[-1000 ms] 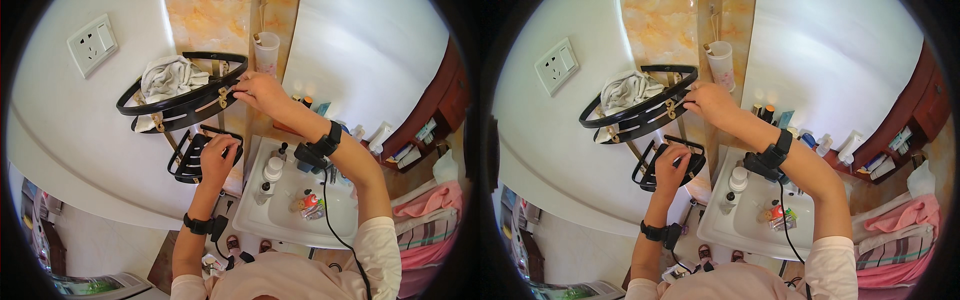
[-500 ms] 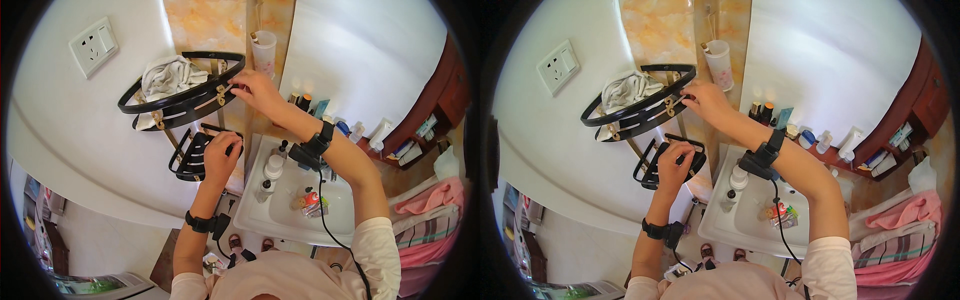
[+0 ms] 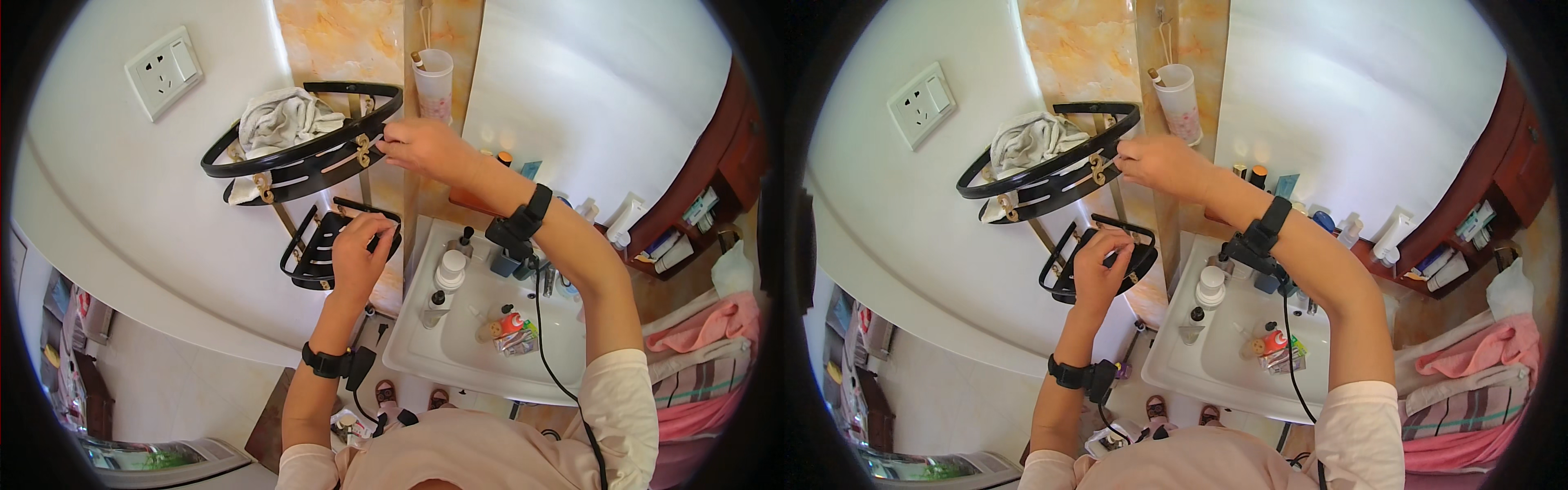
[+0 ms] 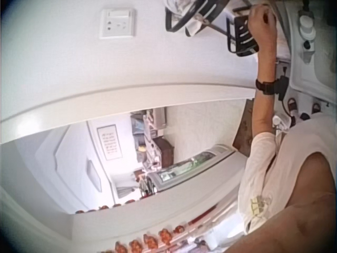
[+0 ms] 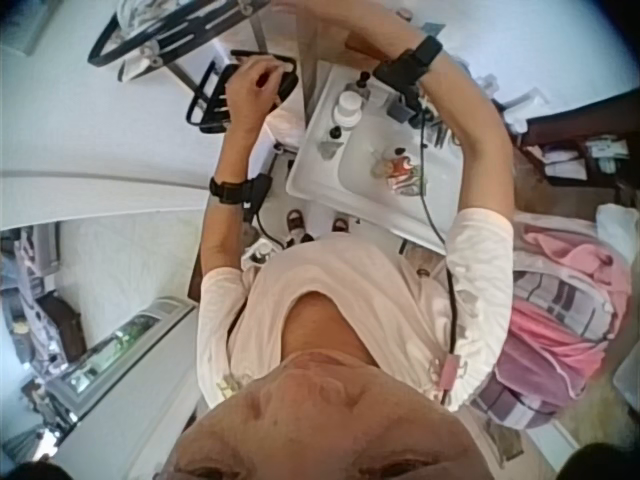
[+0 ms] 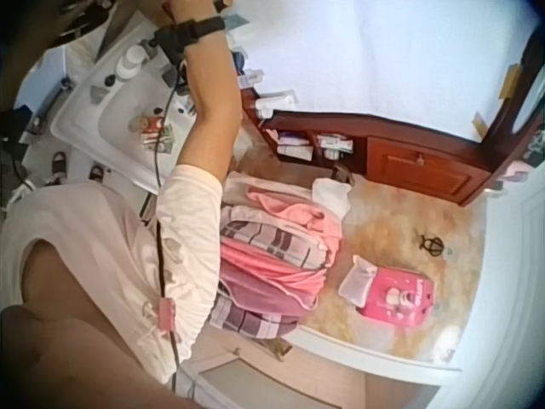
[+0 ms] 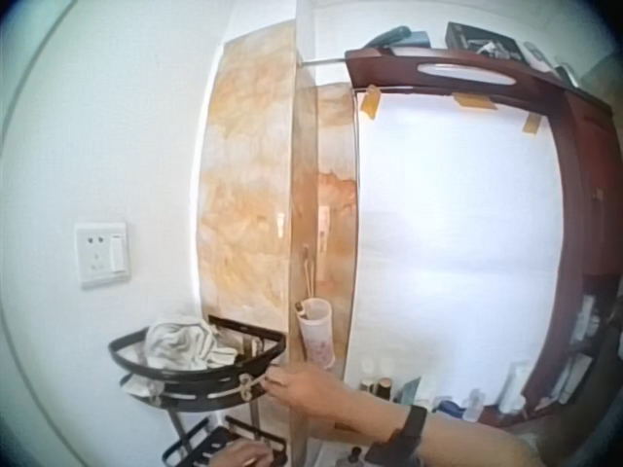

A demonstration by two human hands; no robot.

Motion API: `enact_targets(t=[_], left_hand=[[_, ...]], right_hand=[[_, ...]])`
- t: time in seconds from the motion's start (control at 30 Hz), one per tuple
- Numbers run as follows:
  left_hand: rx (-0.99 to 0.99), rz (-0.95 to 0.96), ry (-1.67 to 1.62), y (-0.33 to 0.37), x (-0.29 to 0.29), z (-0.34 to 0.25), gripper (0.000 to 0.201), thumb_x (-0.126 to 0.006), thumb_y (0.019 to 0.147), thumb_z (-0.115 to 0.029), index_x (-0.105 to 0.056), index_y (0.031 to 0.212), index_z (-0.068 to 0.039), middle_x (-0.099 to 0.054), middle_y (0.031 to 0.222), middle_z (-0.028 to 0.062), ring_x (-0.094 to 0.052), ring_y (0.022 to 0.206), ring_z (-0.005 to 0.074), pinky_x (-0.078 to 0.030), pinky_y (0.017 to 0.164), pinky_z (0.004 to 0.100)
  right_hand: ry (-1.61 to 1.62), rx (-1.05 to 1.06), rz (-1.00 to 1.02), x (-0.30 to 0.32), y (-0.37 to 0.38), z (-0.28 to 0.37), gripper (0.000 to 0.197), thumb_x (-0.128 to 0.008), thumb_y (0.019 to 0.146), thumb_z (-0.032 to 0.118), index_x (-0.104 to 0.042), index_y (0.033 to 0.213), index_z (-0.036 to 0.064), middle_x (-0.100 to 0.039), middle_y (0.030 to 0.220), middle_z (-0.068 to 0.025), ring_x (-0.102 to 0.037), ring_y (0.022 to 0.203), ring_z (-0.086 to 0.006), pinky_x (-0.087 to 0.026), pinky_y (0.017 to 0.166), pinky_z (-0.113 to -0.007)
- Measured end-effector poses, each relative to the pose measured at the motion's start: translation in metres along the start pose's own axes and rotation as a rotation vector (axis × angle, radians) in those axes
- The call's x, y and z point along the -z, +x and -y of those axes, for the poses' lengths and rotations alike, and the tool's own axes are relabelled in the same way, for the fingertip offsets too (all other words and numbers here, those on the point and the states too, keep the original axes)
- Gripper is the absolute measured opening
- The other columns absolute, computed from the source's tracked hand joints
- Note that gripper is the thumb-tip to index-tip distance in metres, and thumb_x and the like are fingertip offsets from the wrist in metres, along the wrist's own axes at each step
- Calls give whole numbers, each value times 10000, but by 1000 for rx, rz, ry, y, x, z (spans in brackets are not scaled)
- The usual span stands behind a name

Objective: The person organizes and cleans a bathroom corner shelf by moving various toiletry bottles, tubes, and jars between the shelf and a sink, and then wiping the empty shelf and the adjacent wall with a white cloth.

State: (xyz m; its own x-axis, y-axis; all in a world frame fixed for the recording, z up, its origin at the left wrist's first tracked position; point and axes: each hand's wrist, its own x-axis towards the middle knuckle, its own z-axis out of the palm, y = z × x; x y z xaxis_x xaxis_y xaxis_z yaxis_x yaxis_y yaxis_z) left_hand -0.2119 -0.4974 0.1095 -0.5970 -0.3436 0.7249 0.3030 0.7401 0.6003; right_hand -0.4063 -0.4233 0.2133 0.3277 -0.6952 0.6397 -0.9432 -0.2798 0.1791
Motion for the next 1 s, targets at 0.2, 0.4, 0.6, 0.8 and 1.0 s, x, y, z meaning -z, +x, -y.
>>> enact_targets(t=[0.2,0.4,0.6,0.8,1.0], left_hand=[[85,-27,-77,-5,9,-8,87,-659,777,26,-649,863,14,-644,871,125,-636,749,221,-501,689,292],[182,-29,-261,-10,10,-15,99,-683,757,37,-651,833,-16,-607,1140,87,-580,956,152,-453,835,271],[195,215,-310,-35,1,-26,111,-685,752,23,-651,848,-21,-589,1229,115,-561,1123,224,-419,982,344],[497,125,-567,-87,-6,-24,58,-674,819,-16,-653,871,-2,-672,930,52,-616,912,136,-467,871,293],[716,-68,-653,-157,15,-26,106,-621,909,-95,-637,918,10,-667,867,50,-610,827,102,-477,797,242]], right_hand=[[-89,93,-57,13,-13,33,118,-675,758,48,-602,841,9,-516,766,-81,-563,684,-272,-452,553,-359],[277,-395,-153,23,-61,75,61,-632,779,41,-578,792,16,-536,790,-93,-570,683,-261,-446,577,-343],[642,-481,-55,9,-90,109,69,-637,806,68,-610,822,5,-572,805,-88,-567,680,-216,-453,583,-311],[818,-523,-5,-22,-112,140,88,-664,815,86,-617,841,17,-577,798,-78,-580,663,-184,-462,590,-292],[1017,-529,176,-58,-112,187,117,-695,810,79,-617,874,19,-598,809,-80,-599,677,-166,-486,631,-269]])
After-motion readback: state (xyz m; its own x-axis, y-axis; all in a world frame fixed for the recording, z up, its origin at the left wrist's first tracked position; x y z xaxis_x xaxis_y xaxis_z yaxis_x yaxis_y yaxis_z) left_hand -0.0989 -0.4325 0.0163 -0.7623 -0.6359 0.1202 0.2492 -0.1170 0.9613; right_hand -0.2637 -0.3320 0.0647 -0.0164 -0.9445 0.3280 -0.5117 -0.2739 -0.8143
